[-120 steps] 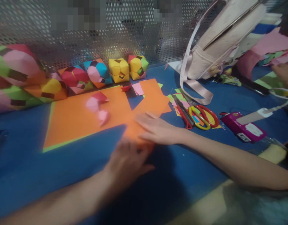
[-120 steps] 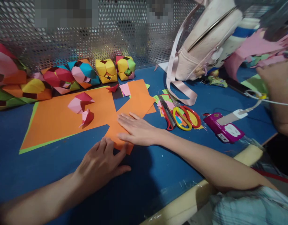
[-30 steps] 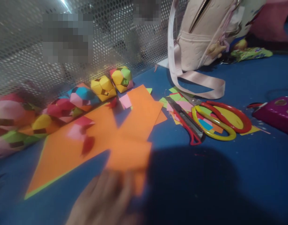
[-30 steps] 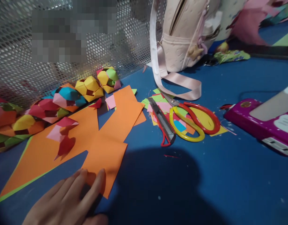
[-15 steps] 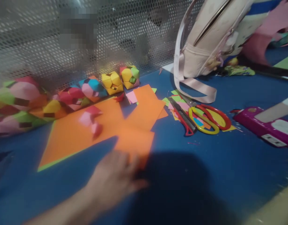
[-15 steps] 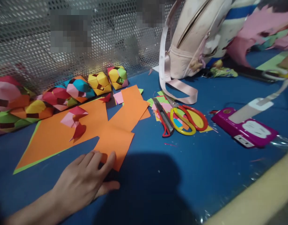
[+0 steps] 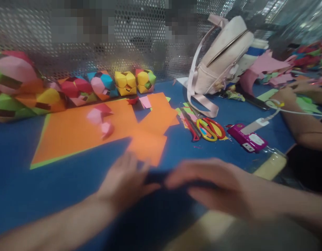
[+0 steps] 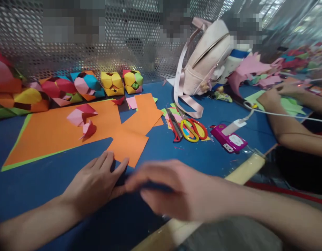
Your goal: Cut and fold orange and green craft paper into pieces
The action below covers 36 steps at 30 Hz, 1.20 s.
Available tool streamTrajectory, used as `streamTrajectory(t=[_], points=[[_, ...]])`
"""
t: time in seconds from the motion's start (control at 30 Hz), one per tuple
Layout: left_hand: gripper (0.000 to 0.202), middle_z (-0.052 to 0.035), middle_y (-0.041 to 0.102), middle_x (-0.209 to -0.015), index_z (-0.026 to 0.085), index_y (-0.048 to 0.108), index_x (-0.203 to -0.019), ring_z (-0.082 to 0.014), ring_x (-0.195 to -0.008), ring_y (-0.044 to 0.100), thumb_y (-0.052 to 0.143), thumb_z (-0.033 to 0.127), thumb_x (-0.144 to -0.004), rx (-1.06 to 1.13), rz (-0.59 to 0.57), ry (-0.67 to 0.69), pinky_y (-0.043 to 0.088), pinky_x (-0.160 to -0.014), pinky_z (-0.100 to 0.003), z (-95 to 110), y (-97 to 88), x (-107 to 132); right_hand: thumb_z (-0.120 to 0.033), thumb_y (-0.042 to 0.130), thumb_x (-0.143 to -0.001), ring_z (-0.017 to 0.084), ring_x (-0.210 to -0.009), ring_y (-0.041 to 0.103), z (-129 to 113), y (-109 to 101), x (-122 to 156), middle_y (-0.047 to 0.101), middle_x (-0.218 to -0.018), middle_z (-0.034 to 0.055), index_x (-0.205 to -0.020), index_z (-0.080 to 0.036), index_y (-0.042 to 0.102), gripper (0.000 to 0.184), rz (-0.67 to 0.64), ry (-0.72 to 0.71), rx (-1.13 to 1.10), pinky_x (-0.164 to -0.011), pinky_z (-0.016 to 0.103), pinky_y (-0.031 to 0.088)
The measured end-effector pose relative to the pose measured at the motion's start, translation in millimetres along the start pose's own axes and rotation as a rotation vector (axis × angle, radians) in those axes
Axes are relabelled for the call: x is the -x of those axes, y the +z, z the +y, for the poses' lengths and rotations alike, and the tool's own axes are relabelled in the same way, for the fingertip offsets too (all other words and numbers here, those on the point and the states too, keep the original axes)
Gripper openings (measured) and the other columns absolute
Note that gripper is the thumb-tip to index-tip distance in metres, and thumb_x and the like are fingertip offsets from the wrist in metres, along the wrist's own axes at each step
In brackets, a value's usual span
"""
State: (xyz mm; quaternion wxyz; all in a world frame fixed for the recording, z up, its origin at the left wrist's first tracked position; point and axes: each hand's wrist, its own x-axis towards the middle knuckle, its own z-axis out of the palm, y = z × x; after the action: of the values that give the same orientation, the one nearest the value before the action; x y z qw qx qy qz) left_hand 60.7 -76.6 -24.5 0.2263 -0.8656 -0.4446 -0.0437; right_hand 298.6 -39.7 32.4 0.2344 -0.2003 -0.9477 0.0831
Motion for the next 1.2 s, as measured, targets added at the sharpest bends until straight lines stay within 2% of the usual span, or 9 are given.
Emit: streamTrajectory(t=[0.03,0.13,0.23,0.33,0.53,0.7,0.93,1.1,1.2], points=[[0.069,-0.0240,0.070,-0.093,0.012,0.072,-0.112,-0.0360,-0.087,0.070,0.067,0.070,-0.076,-0.009,0.027,0.001,0.059,-0.069,-0.042,0.6,0.4,1.2,-0.030,0.036,-0.105,0.012,-0.112,0.064,4.8,12.0,-14.2,0.070,-0.119,0.0093,-0.122,-0.018,0.060,0.032,-0.015,-0.021,-0.074,-0.095,0.024,0.053],[0.075,-0.0272,0.071,-0.101,0.008,0.074,-0.106,-0.0389,-0.095,0.070,0.068,0.074,-0.072,-0.034,0.072,0.016,0.059,-0.078,-0.046,1.5,3.4,5.6,-0.058,0.048,-0.096,0.029,-0.148,0.030,30.6,55.3,-57.7,0.045,-0.152,0.0205,-0.141,-0.007,0.048,0.069,-0.089,-0.119,-0.017,-0.122,0.051,0.025],[0.076,-0.0274,0.072,-0.105,0.008,0.074,-0.103,-0.0397,-0.101,0.070,0.066,0.076,-0.071,-0.003,0.083,-0.001,0.058,-0.085,-0.047,2.3,8.5,12.4,-0.069,0.047,-0.091,0.030,-0.153,0.016,57.5,84.1,-80.9,0.028,-0.160,0.0222,-0.152,-0.002,0.034,0.092,-0.331,-0.050,-0.017,-0.125,0.049,0.014],[0.078,-0.0268,0.072,-0.109,0.011,0.072,-0.111,-0.0397,-0.102,0.070,0.065,0.077,-0.071,0.048,0.090,-0.029,0.058,-0.086,-0.048,2.6,13.2,18.5,-0.073,0.041,-0.091,0.028,-0.153,0.013,69.1,89.2,-81.7,0.019,-0.162,0.0190,-0.155,-0.002,0.027,0.097,-0.492,0.058,-0.092,-0.126,0.043,0.012],[0.084,-0.0290,0.070,-0.113,0.010,0.069,-0.119,-0.0410,-0.104,0.069,0.064,0.078,-0.071,0.050,0.080,-0.028,0.056,-0.089,-0.049,0.5,14.8,19.6,-0.076,0.039,-0.090,0.030,-0.153,0.009,65.2,85.8,-77.0,0.011,-0.163,0.0186,-0.156,0.000,0.023,0.102,-0.453,0.279,-0.106,-0.126,0.045,0.010],[0.082,-0.0293,0.070,-0.114,0.011,0.070,-0.119,-0.0421,-0.105,0.068,0.064,0.077,-0.072,0.059,0.071,-0.023,0.054,-0.089,-0.051,0.1,15.7,22.1,-0.068,0.044,-0.093,0.034,-0.152,0.016,70.3,79.0,-75.8,0.018,-0.162,0.0216,-0.155,-0.001,0.027,0.093,-0.427,0.354,-0.090,-0.124,0.051,0.016],[0.074,-0.0240,0.070,-0.118,0.016,0.067,-0.122,-0.0391,-0.108,0.067,0.061,0.075,-0.077,0.076,0.027,-0.028,0.053,-0.092,-0.049,-1.5,16.6,26.2,-0.020,0.050,-0.091,0.032,-0.118,0.060,68.4,57.8,-70.2,0.061,-0.131,0.0231,-0.138,-0.007,0.047,0.050,-0.282,0.433,-0.025,-0.098,0.051,0.048],[0.052,-0.0159,0.072,-0.110,0.018,0.071,-0.106,-0.0327,-0.103,0.067,0.067,0.063,-0.080,0.163,0.089,-0.063,0.051,-0.096,-0.047,-8.9,10.0,17.6,-0.010,0.054,-0.081,0.023,-0.098,0.066,72.8,56.7,-73.6,0.068,-0.111,0.0147,-0.125,-0.011,0.056,0.044,-0.243,0.601,-0.280,-0.085,0.039,0.053],[0.028,-0.0102,0.072,-0.092,0.018,0.070,-0.091,-0.0244,-0.084,0.068,0.062,0.044,-0.091,0.212,0.217,-0.016,0.055,-0.084,-0.040,-24.9,3.9,6.5,-0.012,0.056,-0.082,0.018,-0.091,0.066,74.7,56.4,-76.2,0.069,-0.103,0.0102,-0.125,-0.011,0.054,0.044,-0.111,0.679,-0.502,-0.082,0.034,0.053]])
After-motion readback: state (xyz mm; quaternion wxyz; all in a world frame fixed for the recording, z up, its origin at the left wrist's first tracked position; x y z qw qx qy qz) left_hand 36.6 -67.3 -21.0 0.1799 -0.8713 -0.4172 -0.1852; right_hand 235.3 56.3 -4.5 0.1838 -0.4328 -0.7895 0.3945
